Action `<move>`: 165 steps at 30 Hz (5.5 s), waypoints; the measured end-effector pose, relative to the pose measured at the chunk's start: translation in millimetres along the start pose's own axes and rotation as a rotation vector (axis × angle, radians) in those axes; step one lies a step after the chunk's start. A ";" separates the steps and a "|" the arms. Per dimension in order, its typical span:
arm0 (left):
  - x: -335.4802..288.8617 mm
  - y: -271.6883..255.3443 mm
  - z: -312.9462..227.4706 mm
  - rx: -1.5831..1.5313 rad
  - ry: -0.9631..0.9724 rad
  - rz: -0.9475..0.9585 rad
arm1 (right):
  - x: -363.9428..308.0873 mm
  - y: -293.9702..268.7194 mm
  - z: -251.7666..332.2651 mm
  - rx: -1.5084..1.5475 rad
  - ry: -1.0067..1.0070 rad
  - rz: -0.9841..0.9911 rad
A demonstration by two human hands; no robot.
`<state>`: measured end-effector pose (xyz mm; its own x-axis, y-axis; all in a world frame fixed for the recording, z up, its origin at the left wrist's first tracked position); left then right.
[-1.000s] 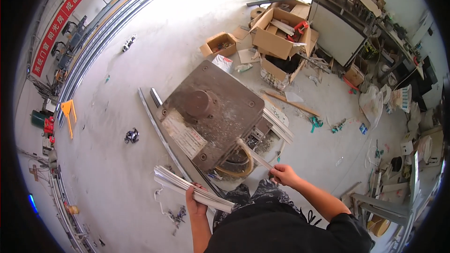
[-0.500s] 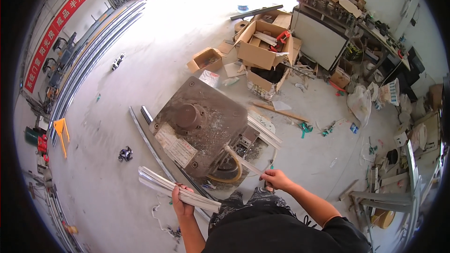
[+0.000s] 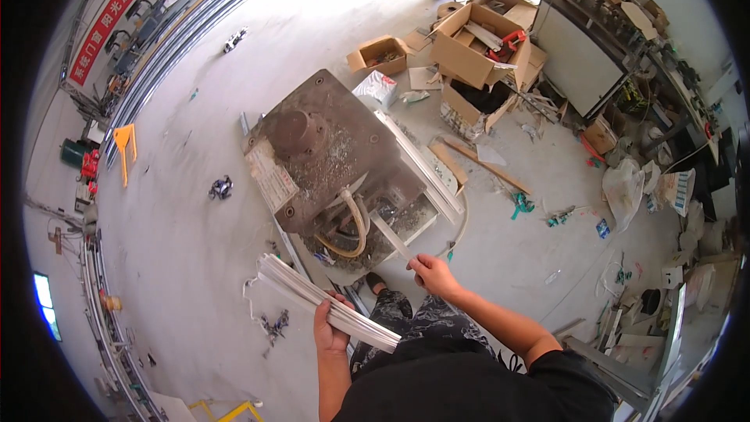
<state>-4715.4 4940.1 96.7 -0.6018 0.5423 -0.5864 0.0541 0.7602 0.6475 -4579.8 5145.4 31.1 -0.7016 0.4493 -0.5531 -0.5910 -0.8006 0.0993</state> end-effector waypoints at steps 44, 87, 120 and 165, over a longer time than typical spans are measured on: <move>27.4 -7.5 -22.4 -0.024 -0.146 0.032 | -56.8 21.3 69.6 -0.439 -0.435 -0.185; 17.8 -2.8 -6.6 0.163 -0.200 -0.017 | -85.1 27.0 12.3 0.330 0.075 0.495; 14.9 -16.4 -8.0 0.083 -0.087 -0.115 | -33.7 -3.5 2.7 0.100 -0.116 -0.166; 64.0 -16.8 -150.4 0.385 -0.185 -0.007 | -3.8 -1.7 4.5 -0.017 0.018 0.004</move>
<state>-4874.7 4908.2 121.5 -0.4518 0.5651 -0.6903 0.3654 0.8231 0.4347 -4577.9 5146.9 36.8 -0.6966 0.4393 -0.5672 -0.5811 -0.8091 0.0870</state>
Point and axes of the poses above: each hand's wrist, its own x-axis towards the middle knuckle, its own y-axis out of the palm, z = x × y, the point moved 3 cm from there along x, towards the middle knuckle, and after that the axes turned 3 degrees about -y, right-handed, at the moved point
